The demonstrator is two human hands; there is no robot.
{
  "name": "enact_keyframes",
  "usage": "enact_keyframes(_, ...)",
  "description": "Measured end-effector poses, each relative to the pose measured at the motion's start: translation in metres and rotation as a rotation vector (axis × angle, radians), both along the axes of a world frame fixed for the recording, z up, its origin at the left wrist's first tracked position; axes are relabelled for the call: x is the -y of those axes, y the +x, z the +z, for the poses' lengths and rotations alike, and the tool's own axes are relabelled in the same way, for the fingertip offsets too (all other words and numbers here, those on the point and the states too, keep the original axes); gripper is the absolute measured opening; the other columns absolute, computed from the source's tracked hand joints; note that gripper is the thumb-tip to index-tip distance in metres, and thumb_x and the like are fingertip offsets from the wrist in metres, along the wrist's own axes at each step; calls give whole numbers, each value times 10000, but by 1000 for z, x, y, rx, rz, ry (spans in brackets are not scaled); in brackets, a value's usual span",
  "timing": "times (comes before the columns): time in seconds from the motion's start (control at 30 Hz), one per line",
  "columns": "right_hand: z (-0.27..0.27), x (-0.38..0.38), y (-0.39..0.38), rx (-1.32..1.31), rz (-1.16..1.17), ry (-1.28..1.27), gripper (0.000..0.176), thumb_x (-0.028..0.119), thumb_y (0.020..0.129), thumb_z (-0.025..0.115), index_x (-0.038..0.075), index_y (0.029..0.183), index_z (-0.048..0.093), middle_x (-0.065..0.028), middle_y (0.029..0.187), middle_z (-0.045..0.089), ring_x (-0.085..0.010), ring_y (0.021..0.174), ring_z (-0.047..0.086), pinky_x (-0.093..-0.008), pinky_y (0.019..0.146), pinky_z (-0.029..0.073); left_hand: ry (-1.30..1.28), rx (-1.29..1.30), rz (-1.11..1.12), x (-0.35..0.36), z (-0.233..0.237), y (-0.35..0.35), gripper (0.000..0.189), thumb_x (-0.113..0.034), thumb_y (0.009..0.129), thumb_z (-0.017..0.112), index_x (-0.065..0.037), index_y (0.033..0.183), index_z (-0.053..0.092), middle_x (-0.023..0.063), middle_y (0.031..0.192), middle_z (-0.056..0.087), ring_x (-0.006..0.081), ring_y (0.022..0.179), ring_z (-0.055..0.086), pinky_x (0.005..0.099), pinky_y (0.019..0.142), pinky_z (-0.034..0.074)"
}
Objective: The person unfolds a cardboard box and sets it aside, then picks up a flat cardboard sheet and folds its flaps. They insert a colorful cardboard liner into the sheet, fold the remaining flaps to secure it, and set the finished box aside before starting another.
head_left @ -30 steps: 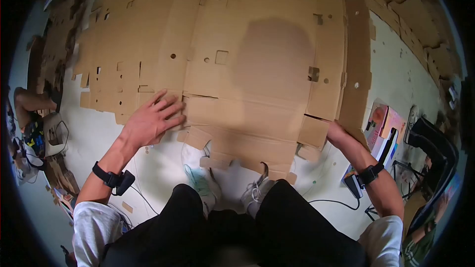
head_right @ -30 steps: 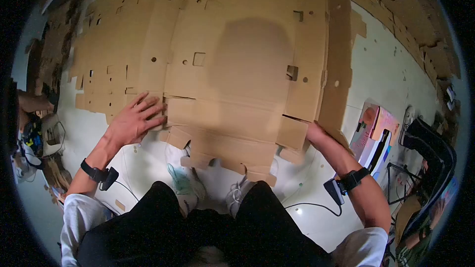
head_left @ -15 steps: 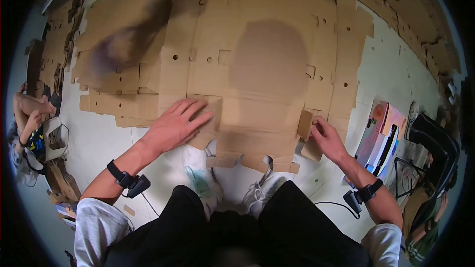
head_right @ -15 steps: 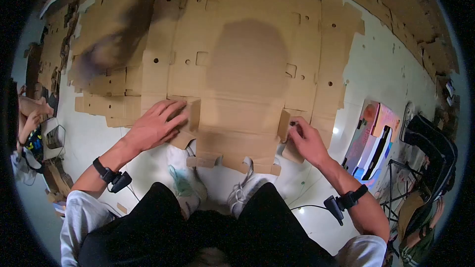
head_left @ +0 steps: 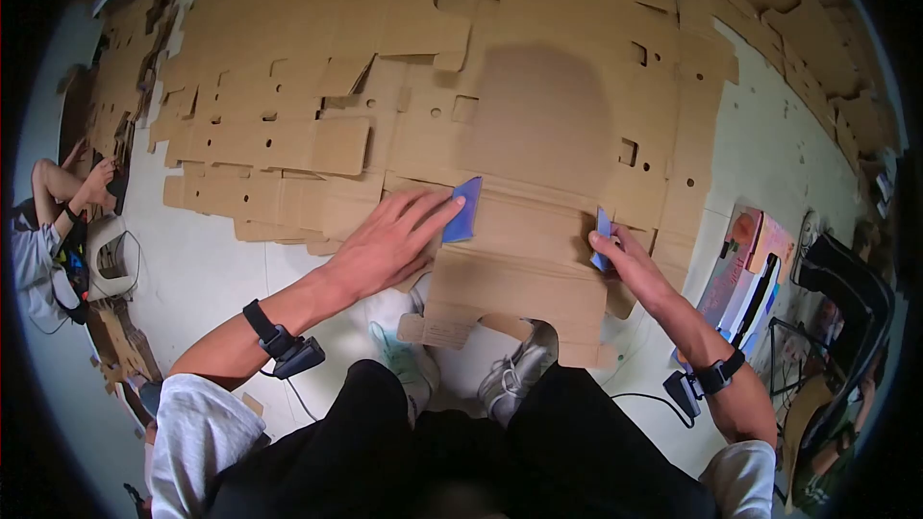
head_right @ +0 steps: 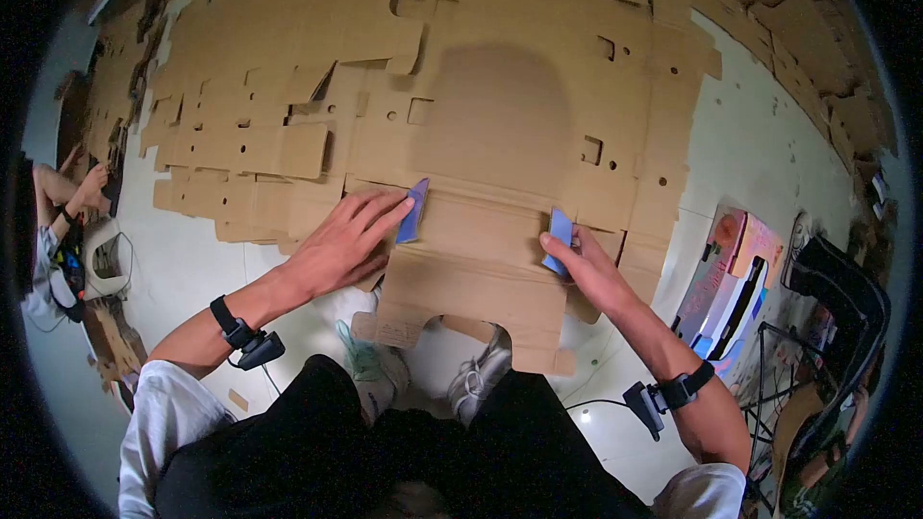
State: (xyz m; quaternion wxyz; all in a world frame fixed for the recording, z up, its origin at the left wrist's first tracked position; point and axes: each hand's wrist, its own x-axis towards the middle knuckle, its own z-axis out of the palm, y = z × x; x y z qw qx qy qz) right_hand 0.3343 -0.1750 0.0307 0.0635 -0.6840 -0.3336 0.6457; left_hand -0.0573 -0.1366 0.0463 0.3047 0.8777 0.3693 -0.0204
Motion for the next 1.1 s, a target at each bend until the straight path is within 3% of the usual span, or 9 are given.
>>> enact_keyframes(0.13, 12, -11, 1, -125, -39, -258, 629, 751, 985, 548, 124, 931, 560, 9, 826, 510, -123, 742, 501, -286, 701, 448, 64, 107, 67, -12, 5, 12, 883, -74, 793, 784, -54, 1596, 418, 162, 1564, 491, 376, 1454, 453, 496, 1255, 381)
enact_keyframes(0.23, 29, -12, -2, -33, 147, -370, 662, 791, 983, 518, 148, 827, 493, 34, 754, 460, -113, 671, 452, -279, 639, 428, 70, 78, -189, -25, 9, 17, 815, -17, 715, 756, -50, 1499, 539, 144, 1493, 569, 364, 1431, 489, 481, 1244, 398)
enact_keyframes(0.37, 1, 23, 42, -233, -76, -372, 637, 683, 1073, 490, 84, 921, 648, -46, 804, 659, -114, 719, 587, -280, 672, 500, -166, 98, -160, -16, 3, 12, 791, 35, 673, 725, -60, 1448, 597, 112, 1439, 618, 334, 1408, 519, 450, 1214, 432)
enact_keyframes(0.53, -83, 109, 148, 566, 32, 338, 425, 471, 1064, 666, 52, 993, 678, -41, 849, 706, -121, 760, 632, -293, 725, 523, -124, 25, -85, -3, -7, 5, 825, 7, 688, 763, -103, 1486, 583, 95, 1414, 641, 314, 1394, 527, 421, 1169, 475)
enact_keyframes(0.67, -59, 98, 152, 312, -587, 48, 389, 430, 1044, 700, 51, 1121, 670, -16, 1032, 708, -107, 875, 627, -263, 771, 487, -125, 155, 50, 1, -12, 9, 750, -58, 796, 736, -115, 1523, 561, 101, 1463, 631, 326, 1378, 555, 428, 1169, 475)
enact_keyframes(0.8, -20, 43, 131, 138, -569, 166, 416, 353, 1049, 694, 53, 1334, 645, -47, 1140, 705, -146, 973, 651, -312, 881, 520, -390, 235, 76, -1, -3, 20, 712, -76, 877, 712, -122, 1564, 531, 114, 1529, 598, 340, 1410, 553, 430, 1197, 455)
enact_keyframes(0.9, -42, 19, 146, 100, -547, 318, 375, 303, 1056, 678, 48, 1330, 659, -46, 1165, 714, -166, 1021, 663, -329, 919, 520, -517, 373, 85, -3, -17, 34, 738, -12, 886, 685, -138, 1591, 505, 128, 1579, 557, 345, 1490, 481, 436, 1244, 413)
enact_keyframes(1.03, -9, 1, 162, 424, -526, 691, 300, 231, 1056, 667, 52, 1297, 668, -36, 1153, 700, -152, 1016, 631, -299, 897, 506, -710, 581, 118, -15, 9, 68, 851, 154, 819, 599, -146, 1606, 479, 143, 1631, 496, 376, 1579, 353, 450, 1298, 354)
enact_keyframes(1.1, 14, 12, 170, 361, -642, 842, 306, 231, 1052, 671, 60, 1306, 671, -34, 1121, 693, -146, 1007, 623, -287, 907, 494, -569, 505, 8, -26, 14, 84, 853, 68, 842, 680, -204, 1622, 467, 95, 1705, 395, 364, 1614, 283, 467, 1309, 335)
